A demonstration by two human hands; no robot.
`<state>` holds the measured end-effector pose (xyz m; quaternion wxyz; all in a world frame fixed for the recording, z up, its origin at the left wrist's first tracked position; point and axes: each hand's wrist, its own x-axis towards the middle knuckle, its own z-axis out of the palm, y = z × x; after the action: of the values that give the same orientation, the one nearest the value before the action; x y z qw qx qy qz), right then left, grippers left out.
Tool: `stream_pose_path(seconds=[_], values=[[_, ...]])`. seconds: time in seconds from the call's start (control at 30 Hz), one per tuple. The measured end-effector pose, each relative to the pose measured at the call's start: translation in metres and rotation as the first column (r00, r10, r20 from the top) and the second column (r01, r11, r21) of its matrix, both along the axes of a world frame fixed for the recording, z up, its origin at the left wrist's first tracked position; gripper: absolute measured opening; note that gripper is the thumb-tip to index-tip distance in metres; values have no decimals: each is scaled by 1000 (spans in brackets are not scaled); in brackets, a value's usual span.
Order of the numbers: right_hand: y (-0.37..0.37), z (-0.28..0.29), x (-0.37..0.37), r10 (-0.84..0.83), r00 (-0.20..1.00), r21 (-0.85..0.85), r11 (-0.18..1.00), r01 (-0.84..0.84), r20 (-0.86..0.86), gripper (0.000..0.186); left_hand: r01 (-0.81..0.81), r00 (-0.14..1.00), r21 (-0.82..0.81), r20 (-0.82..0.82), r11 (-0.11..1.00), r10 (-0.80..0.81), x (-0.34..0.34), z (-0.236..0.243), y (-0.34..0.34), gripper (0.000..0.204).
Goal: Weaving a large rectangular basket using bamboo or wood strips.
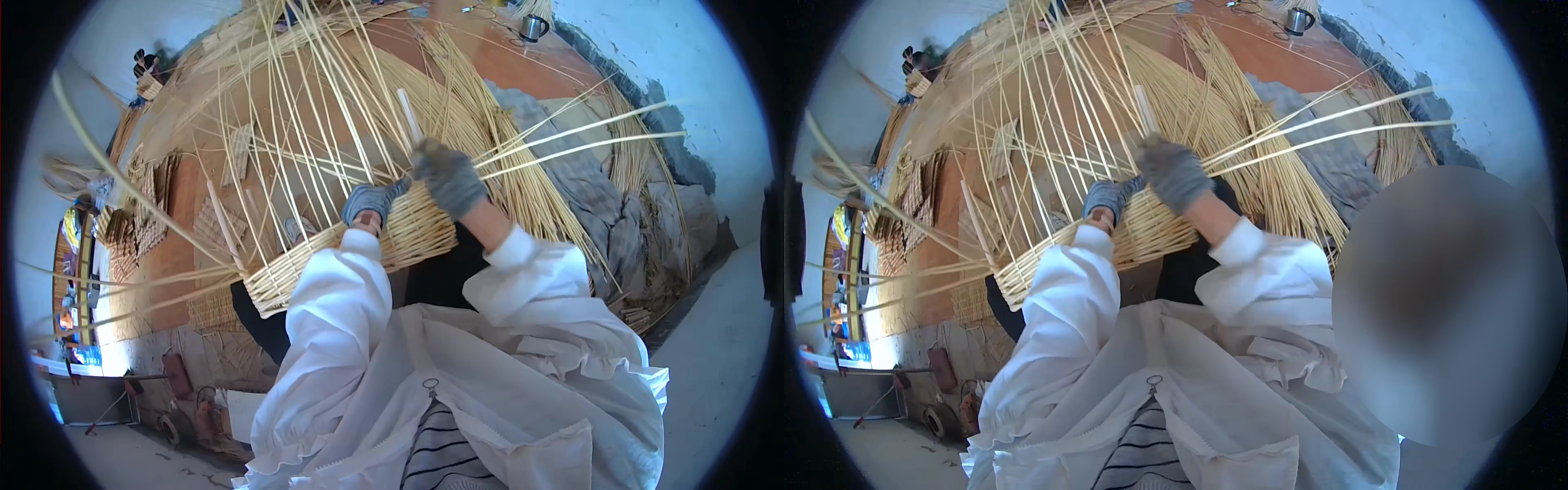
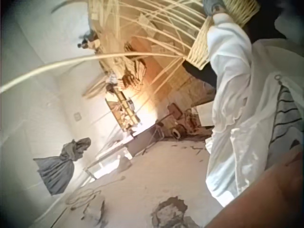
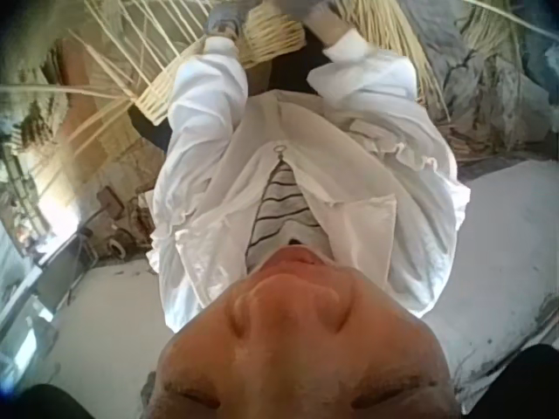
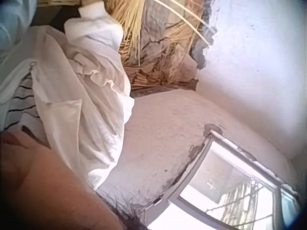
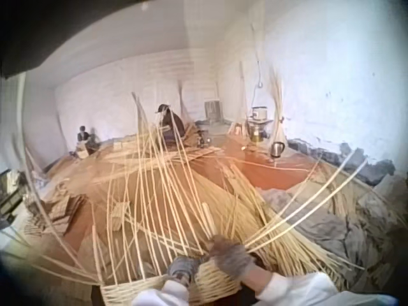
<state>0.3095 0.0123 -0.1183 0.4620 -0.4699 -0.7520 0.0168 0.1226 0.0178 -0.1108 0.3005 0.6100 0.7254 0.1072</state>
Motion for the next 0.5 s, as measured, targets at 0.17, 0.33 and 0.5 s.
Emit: stream_pose_path(seconds=[0.17,0.33,0.5], values=[[-11,-4,35,-483,572,-736,560,-380,-663,27,-72,991,20,-108,997,74,3,21,-13,74],[4,-12,39,-542,553,-740,634,-225,-632,25,107,987,101,108,989,-118,-23,-10,-13,52],[-78,18,10,-438,744,-808,543,-229,-505,37,-90,996,902,87,423,26,-142,-4,-157,45]])
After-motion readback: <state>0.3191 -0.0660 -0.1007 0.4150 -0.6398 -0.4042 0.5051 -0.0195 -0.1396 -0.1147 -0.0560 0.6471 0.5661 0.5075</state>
